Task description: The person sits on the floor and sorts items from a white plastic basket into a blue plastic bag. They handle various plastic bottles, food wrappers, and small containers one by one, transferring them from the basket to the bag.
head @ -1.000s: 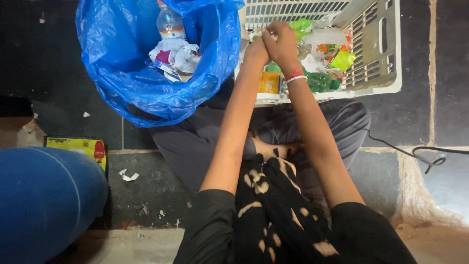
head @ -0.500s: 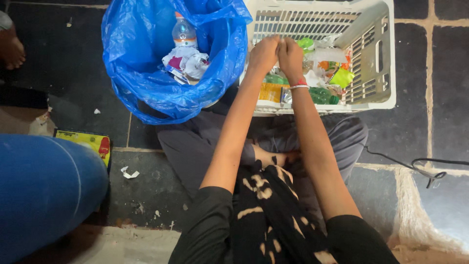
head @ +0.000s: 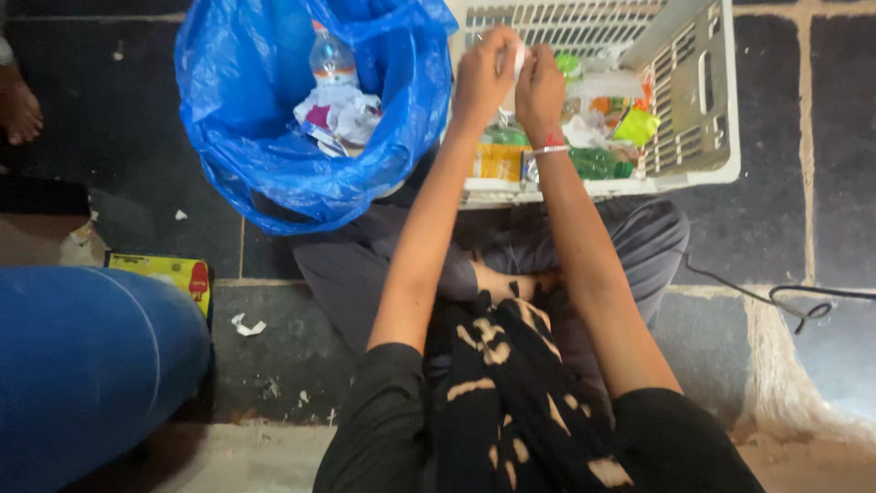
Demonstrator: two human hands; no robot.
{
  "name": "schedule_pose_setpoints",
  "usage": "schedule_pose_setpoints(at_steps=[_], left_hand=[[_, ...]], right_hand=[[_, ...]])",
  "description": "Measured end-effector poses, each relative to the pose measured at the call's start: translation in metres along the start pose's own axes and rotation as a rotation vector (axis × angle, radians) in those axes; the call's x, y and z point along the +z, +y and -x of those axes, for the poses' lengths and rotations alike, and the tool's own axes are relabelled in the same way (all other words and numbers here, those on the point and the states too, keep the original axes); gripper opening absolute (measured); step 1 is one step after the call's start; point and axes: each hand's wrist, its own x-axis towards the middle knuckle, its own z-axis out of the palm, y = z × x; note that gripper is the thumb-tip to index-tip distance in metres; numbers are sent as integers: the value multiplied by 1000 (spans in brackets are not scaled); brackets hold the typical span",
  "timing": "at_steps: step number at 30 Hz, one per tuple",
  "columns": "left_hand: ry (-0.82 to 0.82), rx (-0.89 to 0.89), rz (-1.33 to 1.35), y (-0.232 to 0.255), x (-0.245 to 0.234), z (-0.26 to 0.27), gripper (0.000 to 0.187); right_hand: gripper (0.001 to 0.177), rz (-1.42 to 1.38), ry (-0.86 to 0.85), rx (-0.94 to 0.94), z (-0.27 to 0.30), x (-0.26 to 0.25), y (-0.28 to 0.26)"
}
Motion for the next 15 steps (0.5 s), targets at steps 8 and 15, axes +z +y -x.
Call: schedule_pose_setpoints(at_steps=[8, 15], left_hand=[[228, -20, 420, 29, -84, -7, 11], [398, -210, 89, 3, -198, 6, 14]], right_hand=[[15, -31, -43, -13, -2, -3, -16], [15, 6, -53, -96, -2, -2, -15]])
